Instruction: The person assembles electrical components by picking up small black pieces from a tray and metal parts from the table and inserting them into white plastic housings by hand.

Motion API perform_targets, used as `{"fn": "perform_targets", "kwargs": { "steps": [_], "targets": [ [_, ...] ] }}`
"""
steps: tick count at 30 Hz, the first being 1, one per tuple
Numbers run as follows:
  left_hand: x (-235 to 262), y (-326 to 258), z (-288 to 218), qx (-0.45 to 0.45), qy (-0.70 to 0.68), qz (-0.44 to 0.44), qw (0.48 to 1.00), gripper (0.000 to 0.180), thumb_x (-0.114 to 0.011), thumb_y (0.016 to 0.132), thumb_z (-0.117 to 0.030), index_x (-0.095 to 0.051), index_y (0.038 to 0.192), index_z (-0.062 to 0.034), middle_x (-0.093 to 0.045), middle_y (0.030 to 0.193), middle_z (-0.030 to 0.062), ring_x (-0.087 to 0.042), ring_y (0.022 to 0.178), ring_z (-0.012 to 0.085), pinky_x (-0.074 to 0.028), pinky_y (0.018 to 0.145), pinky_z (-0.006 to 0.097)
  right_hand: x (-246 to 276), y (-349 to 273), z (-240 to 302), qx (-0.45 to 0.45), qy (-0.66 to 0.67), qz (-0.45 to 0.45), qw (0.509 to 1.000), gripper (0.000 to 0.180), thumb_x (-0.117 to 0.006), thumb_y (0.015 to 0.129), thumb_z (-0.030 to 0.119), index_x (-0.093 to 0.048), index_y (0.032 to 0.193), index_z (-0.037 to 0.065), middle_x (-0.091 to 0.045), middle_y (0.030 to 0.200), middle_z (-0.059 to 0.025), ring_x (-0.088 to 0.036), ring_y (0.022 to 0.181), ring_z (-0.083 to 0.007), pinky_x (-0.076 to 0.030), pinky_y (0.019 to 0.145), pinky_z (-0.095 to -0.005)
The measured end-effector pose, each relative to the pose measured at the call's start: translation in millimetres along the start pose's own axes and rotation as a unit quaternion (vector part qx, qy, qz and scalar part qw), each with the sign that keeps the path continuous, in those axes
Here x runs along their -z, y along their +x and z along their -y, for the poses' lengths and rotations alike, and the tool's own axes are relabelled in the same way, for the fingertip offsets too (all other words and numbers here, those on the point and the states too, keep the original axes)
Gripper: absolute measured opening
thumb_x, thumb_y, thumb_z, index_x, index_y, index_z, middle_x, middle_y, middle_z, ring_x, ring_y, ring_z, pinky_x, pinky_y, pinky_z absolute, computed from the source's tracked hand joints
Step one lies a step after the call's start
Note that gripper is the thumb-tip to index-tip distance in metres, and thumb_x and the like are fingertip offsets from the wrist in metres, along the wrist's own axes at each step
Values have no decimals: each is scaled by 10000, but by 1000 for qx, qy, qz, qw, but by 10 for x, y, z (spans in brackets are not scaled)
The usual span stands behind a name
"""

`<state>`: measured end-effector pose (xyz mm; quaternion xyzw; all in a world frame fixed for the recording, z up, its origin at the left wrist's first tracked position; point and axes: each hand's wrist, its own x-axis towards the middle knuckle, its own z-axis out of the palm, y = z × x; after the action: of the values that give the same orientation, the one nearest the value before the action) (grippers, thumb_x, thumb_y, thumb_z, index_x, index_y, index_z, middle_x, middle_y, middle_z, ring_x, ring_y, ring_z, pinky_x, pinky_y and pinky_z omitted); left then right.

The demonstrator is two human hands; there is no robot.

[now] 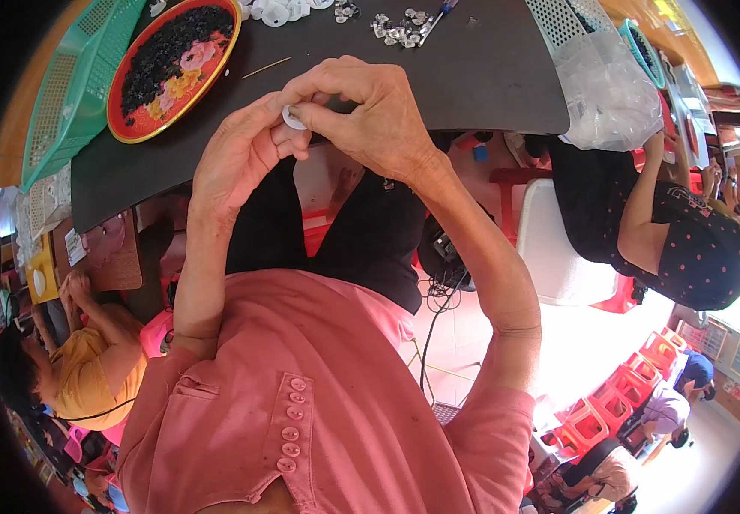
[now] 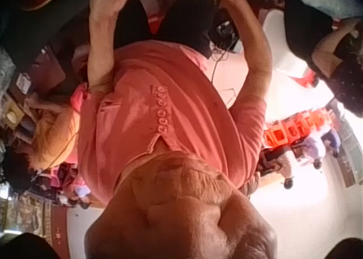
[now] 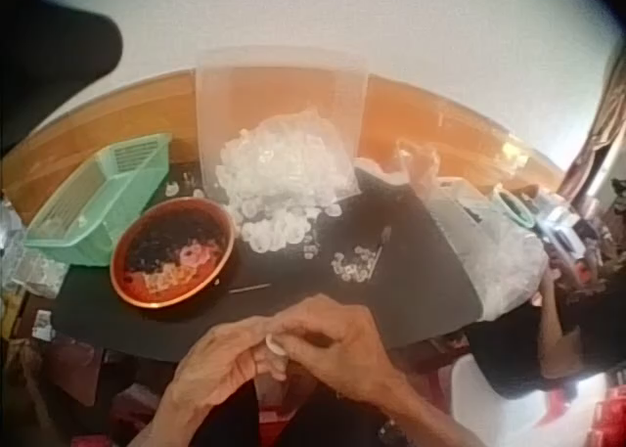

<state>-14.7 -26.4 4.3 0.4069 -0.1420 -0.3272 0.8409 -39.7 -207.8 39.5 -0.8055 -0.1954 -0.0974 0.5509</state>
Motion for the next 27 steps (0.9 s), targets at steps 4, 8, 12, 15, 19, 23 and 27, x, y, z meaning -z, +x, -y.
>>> {"fn": "perform_targets", "kwargs": {
  "steps": [4,8,12,15,19,23,27],
  "targets": [
    [-2,-14,-22,14,-5,-4,1000,320,-419,980,-185,-552,1090,83,-611,889,111,-626,772,164,-534,729,299,-33,-15,-27,1,14,-2,1000,124,-654,755,16,-693,866,56,-646,754,-15,-563,760,-106,-463,661,-263],
    [-10,-19,-27,21,-8,-14,1000,315,-422,978,-185,-554,1072,86,-615,872,119,-630,763,171,-537,727,296,-96,-55,-81,-51,138,-21,989,105,-654,773,-3,-686,864,39,-644,737,-24,-590,684,-101,-462,674,-250],
    [-12,-16,-18,20,-10,-11,1000,311,-423,977,-183,-553,1058,87,-613,877,120,-629,766,178,-534,728,297,-112,-53,-128,-16,155,-24,987,89,-641,794,-22,-668,874,8,-636,716,-36,-613,591,-100,-475,630,-220],
    [-13,-21,-26,18,2,-15,1000,313,-421,978,-185,-551,1057,89,-611,879,121,-625,758,179,-531,727,296,-148,-69,-113,-56,196,-31,979,88,-639,797,-28,-661,879,-1,-631,703,-38,-622,591,-104,-476,603,-204],
    [-29,-27,-36,19,14,-19,1000,315,-417,979,-185,-549,1056,90,-608,881,123,-622,752,179,-529,726,292,-161,-73,-99,-63,201,-30,977,93,-631,803,-38,-656,888,-11,-630,709,-54,-630,592,-117,-485,597,-214],
    [6,-26,-38,22,12,-6,1000,309,-419,978,-180,-550,1058,88,-608,884,124,-623,756,179,-527,725,292,-180,-76,-82,-81,247,-41,965,100,-617,804,-60,-652,890,-24,-632,761,-72,-636,599,-126,-497,576,-228],
    [23,-26,-20,11,18,0,1000,306,-426,974,-180,-556,1060,83,-611,897,114,-627,784,175,-534,736,299,-210,-83,-90,-26,189,-59,980,85,-617,807,-49,-660,875,-21,-632,778,-68,-637,600,-122,-493,574,-224]
  ]
}}
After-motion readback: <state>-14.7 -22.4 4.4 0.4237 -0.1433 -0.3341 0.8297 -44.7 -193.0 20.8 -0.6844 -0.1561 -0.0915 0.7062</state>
